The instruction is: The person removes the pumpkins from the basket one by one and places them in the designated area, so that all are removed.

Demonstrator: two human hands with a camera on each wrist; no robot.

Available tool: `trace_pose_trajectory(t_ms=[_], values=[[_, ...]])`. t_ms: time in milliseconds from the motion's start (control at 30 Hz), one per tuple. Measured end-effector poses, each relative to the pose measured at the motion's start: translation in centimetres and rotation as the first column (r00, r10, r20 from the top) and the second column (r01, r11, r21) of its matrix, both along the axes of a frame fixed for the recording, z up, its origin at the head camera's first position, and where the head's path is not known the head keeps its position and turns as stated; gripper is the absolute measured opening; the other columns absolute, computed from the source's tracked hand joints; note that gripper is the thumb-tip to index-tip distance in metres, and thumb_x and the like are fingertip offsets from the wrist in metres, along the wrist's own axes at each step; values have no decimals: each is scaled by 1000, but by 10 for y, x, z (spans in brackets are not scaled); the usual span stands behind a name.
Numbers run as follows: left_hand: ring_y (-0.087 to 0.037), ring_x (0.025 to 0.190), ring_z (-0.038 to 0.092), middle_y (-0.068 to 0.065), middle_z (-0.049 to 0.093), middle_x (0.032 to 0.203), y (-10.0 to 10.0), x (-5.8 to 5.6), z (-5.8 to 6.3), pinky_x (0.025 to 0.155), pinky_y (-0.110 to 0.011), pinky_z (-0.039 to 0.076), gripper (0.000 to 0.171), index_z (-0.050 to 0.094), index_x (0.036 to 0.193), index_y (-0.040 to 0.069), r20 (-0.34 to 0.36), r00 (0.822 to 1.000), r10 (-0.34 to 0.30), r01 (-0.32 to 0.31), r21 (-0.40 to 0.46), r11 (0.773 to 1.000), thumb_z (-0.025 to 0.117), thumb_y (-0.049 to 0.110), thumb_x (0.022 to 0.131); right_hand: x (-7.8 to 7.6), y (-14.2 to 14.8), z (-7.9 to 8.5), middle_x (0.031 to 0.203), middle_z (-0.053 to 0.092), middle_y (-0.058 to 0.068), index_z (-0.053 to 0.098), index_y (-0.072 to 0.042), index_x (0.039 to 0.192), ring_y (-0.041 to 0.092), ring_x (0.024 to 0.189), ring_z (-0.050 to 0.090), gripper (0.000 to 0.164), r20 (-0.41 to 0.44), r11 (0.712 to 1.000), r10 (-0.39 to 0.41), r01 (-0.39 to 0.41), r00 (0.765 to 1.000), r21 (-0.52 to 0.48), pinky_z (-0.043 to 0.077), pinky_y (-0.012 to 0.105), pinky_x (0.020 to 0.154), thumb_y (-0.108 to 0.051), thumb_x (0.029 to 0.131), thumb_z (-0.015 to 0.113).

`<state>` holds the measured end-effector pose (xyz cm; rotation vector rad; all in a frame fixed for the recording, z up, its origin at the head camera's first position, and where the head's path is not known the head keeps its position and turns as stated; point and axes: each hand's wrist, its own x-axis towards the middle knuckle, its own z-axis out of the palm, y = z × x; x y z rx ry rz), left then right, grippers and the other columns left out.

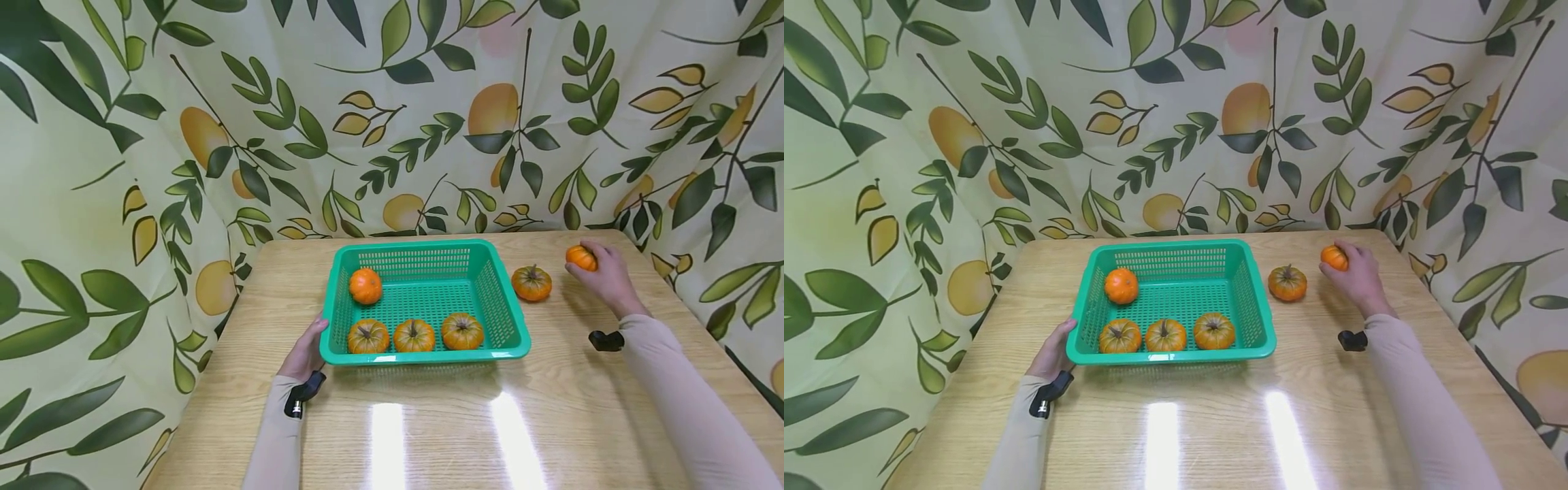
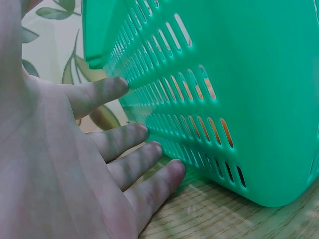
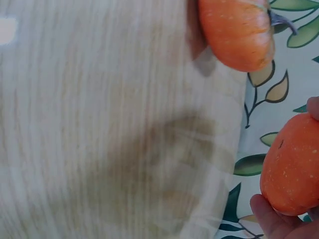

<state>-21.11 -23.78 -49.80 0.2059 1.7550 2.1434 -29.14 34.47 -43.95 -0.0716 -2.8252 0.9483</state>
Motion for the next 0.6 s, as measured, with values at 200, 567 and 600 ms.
trace_pose_trajectory(t_ms=[200, 567, 600], values=[[-20, 139, 31, -12, 16, 167, 1, -2, -1, 114, -42, 25, 73, 8, 164, 23, -9, 1000, -3, 3, -5, 1000, 34, 40, 98, 1, 4, -8, 146, 23, 47, 27, 2, 157, 61, 127, 28, 73, 39, 1000, -17, 17, 999, 16, 37, 70, 96, -38, 102, 53], [-19, 136, 35, -15, 18, 166, -1, -3, -3, 111, -39, 28, 75, 7, 164, 21, -1, 1000, 3, -3, -9, 1000, 35, 41, 98, 0, -3, -18, 145, 23, 47, 28, 0, 157, 63, 125, 29, 71, 73, 998, -43, 40, 996, 46, 40, 70, 91, -36, 100, 53], [-19, 136, 35, -15, 18, 166, -1, -3, -3, 111, -38, 28, 75, 7, 164, 21, 0, 1000, 5, -5, -8, 1000, 35, 41, 98, 1, -4, -19, 145, 22, 48, 29, 0, 156, 63, 126, 28, 70, 78, 998, -40, 36, 996, 49, 40, 70, 91, -35, 100, 54]])
